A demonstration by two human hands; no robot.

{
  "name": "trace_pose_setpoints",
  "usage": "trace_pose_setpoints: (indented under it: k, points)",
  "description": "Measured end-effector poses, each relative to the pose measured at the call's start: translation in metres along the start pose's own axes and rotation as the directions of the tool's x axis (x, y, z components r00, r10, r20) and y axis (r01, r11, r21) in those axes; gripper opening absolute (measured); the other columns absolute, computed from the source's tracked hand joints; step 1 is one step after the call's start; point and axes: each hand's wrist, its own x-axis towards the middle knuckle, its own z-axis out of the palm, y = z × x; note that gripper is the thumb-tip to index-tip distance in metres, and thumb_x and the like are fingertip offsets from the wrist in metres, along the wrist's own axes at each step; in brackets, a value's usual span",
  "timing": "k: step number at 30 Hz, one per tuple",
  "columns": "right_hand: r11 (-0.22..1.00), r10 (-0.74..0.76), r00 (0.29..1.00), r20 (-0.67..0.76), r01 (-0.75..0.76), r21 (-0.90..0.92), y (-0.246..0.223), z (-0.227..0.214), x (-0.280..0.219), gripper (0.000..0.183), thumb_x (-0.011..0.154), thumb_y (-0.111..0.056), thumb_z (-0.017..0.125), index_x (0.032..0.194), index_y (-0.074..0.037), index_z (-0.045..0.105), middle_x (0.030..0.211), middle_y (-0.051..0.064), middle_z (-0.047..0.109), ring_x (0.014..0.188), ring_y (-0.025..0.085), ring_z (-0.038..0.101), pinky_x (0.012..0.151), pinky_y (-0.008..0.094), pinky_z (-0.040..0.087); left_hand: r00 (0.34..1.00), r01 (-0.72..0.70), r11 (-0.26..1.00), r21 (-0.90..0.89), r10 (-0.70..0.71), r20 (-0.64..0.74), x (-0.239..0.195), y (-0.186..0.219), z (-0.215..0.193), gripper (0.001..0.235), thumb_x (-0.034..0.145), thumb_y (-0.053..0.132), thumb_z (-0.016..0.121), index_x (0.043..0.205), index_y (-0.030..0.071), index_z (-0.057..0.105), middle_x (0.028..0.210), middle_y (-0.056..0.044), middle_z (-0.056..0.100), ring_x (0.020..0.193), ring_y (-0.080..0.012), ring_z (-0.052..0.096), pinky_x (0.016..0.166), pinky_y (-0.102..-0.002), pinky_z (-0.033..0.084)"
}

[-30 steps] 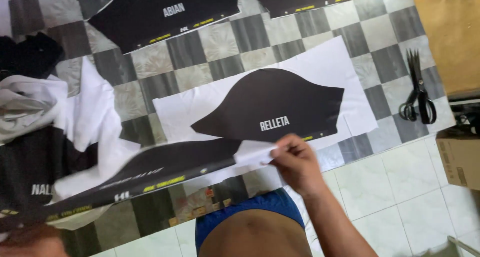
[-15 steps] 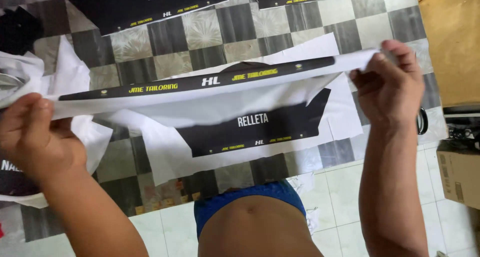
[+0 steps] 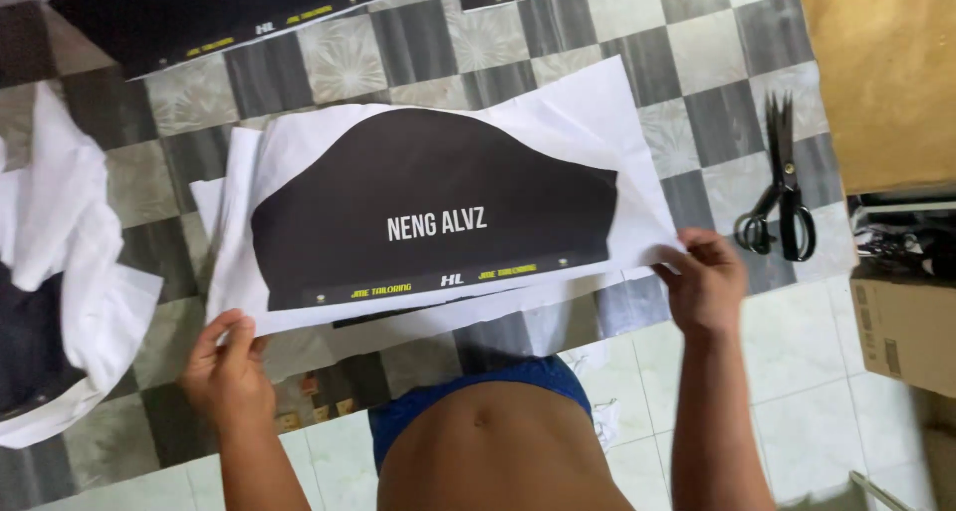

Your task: The person places a black paper template on a white fabric and uses scissors to cut the fabric along the template's outline. The person carefully follows the curved edges of the template to shape the fabric piece.

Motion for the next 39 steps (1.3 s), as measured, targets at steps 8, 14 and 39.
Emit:
trace_pose_setpoints:
  k: [8,14,39]
  points:
    - [0.961,0.217,0.967,-0.134,-0.236,-0.143,0.036,0.013,0.021,0.03,0.085,0.006,0.081,0.11,-0.004,0.069,0.105,0.014,0.077,0.087,0.024,0.071,0.072,0.032,0.059,0.99,0.101,0.886,0.453,-0.133,0.04,0.002,-0.024,0.015,0.026,0.104,0.017,0.083,0.129,0.009,0.084,0.106,-0.008,0.078,0.081,-0.0145,0.073,0.08,-0.024,0.067]
    - [0.894,0.176,0.97,-0.168,-0.229,-0.386,0.008,0.026,0.008,0.034,0.088,-0.001,0.078,0.121,-0.004,0.072,0.105,0.014,0.081,0.079,0.021,0.068,0.07,0.032,0.059,0.991,0.133,0.953,0.273,-0.126,-0.044,0.03,-0.038,-0.005,0.018,0.105,0.011,0.085,0.123,0.009,0.082,0.094,-0.003,0.073,0.076,-0.0116,0.068,0.072,-0.027,0.067]
    - [0.35,-0.361,0.922,0.138,0.271,-0.897,0.052,-0.019,0.025,0.033,0.093,-0.001,0.069,0.123,-0.005,0.081,0.118,0.013,0.075,0.087,0.026,0.073,0.089,0.043,0.062,0.99,0.018,0.508,0.861,-0.131,0.057,-0.039,0.021,-0.005,0.048,0.102,0.028,0.085,0.147,0.012,0.08,0.075,-0.003,0.065,0.072,-0.0205,0.062,0.082,-0.041,0.051]
